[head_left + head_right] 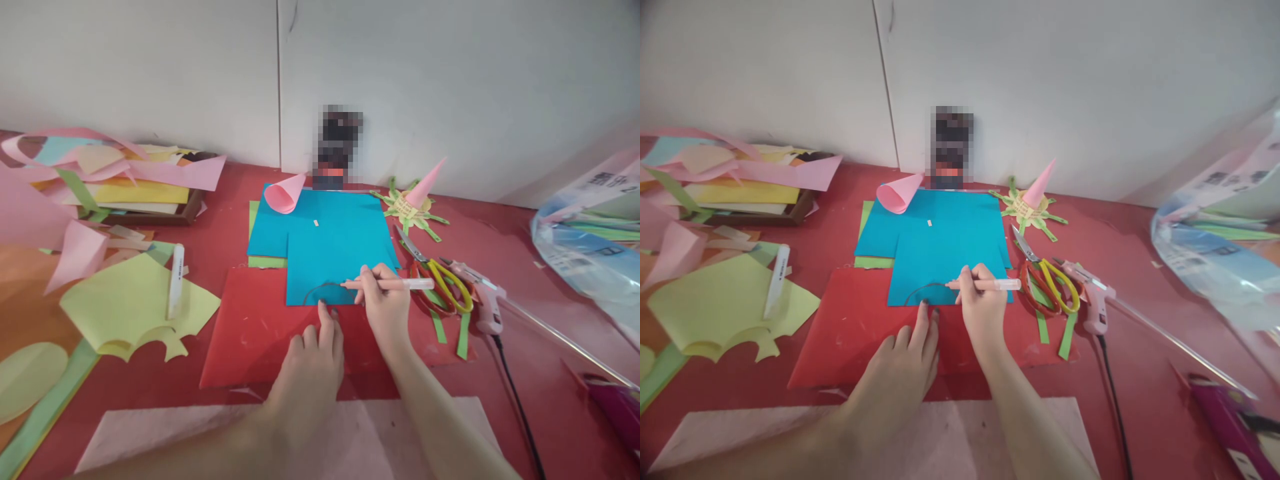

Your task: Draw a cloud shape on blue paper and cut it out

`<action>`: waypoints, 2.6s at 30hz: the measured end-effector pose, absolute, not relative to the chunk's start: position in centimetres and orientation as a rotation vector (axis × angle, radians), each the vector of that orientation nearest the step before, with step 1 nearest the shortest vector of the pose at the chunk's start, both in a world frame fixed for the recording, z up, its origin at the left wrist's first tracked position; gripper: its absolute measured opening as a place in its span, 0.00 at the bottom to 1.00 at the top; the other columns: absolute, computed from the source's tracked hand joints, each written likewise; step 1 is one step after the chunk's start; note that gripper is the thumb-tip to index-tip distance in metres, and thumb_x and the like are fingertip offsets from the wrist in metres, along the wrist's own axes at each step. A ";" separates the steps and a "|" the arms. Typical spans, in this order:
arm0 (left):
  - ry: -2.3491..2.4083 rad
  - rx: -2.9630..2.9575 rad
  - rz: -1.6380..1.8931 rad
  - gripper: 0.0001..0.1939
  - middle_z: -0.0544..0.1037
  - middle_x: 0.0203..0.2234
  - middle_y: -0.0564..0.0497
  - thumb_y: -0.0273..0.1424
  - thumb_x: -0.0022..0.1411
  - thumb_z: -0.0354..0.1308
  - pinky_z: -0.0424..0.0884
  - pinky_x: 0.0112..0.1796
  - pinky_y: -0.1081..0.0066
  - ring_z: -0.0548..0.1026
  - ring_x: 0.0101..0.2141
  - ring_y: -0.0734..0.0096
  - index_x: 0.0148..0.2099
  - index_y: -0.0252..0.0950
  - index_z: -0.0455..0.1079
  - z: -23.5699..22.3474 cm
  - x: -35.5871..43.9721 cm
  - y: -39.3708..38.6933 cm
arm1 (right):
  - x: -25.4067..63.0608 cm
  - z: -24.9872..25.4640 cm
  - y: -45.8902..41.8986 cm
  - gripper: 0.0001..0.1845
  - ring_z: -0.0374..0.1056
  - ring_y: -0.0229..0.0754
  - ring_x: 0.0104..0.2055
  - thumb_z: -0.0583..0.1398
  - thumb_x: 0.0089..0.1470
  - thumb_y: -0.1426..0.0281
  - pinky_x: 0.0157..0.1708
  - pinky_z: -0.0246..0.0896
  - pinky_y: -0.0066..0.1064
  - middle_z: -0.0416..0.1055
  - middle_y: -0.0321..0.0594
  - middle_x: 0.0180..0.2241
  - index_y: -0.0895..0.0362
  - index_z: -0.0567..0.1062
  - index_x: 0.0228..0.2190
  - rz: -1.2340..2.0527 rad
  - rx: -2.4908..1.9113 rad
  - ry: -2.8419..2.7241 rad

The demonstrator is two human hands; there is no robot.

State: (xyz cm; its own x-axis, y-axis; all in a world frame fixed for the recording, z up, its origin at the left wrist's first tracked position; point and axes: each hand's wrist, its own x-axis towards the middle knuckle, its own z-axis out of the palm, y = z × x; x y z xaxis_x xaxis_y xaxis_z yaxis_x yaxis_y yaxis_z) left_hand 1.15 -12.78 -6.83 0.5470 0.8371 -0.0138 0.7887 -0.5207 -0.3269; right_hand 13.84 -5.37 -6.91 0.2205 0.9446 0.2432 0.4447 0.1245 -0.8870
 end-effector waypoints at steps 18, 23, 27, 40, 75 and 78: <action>-1.352 -2.504 0.215 0.24 0.66 0.53 0.31 0.24 0.57 0.49 0.70 0.23 0.70 0.72 0.27 0.68 0.57 0.25 0.61 -6.9 1.1 -12.9 | 13.8 -7.1 -5.3 0.18 0.75 0.44 0.31 0.54 0.57 0.63 0.28 0.64 0.26 0.63 0.32 0.12 0.54 0.61 0.17 0.657 -1.445 -1.441; -1.346 -2.488 0.210 0.25 0.65 0.53 0.30 0.25 0.58 0.49 0.70 0.23 0.70 0.72 0.27 0.68 0.58 0.24 0.60 -7.1 1.1 -13.0 | 13.8 -7.2 -5.2 0.19 0.75 0.44 0.31 0.54 0.57 0.62 0.29 0.65 0.26 0.65 0.32 0.12 0.54 0.61 0.17 0.685 -1.420 -1.441; -1.342 -2.474 0.212 0.24 0.65 0.53 0.31 0.25 0.58 0.48 0.70 0.24 0.70 0.72 0.27 0.68 0.57 0.25 0.61 -7.2 1.1 -13.1 | 13.7 -7.3 -5.2 0.19 0.75 0.44 0.32 0.54 0.57 0.62 0.29 0.65 0.26 0.65 0.33 0.13 0.54 0.62 0.17 0.715 -1.401 -1.440; -1.369 -2.508 0.215 0.23 0.65 0.53 0.31 0.24 0.59 0.47 0.70 0.24 0.70 0.72 0.28 0.68 0.58 0.26 0.61 -6.8 1.1 -12.9 | 13.4 -7.2 -5.2 0.18 0.75 0.45 0.32 0.54 0.56 0.59 0.30 0.66 0.29 0.67 0.35 0.16 0.54 0.63 0.18 0.794 -1.378 -1.461; -1.363 -2.513 0.220 0.22 0.66 0.53 0.32 0.24 0.59 0.46 0.69 0.24 0.70 0.71 0.27 0.69 0.56 0.26 0.63 -6.8 1.1 -12.8 | 12.9 -6.5 -5.3 0.17 0.74 0.42 0.34 0.57 0.54 0.61 0.30 0.65 0.26 0.69 0.34 0.18 0.54 0.65 0.18 0.873 -1.335 -1.572; -1.358 -2.521 0.215 0.22 0.66 0.53 0.32 0.24 0.59 0.47 0.68 0.24 0.70 0.71 0.27 0.68 0.56 0.26 0.62 -6.8 1.1 -12.9 | 12.8 -6.5 -5.4 0.17 0.74 0.43 0.34 0.57 0.54 0.60 0.30 0.66 0.27 0.69 0.33 0.18 0.54 0.66 0.18 0.902 -1.336 -1.569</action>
State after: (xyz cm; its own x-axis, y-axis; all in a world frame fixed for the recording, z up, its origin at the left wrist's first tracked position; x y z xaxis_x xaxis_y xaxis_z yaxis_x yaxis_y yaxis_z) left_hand 1.12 -12.87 -6.82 0.5496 0.8354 -0.0026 0.7955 -0.5243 -0.3037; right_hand 12.83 -5.37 -6.51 -0.0534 0.9864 0.1554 0.3618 0.1642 -0.9177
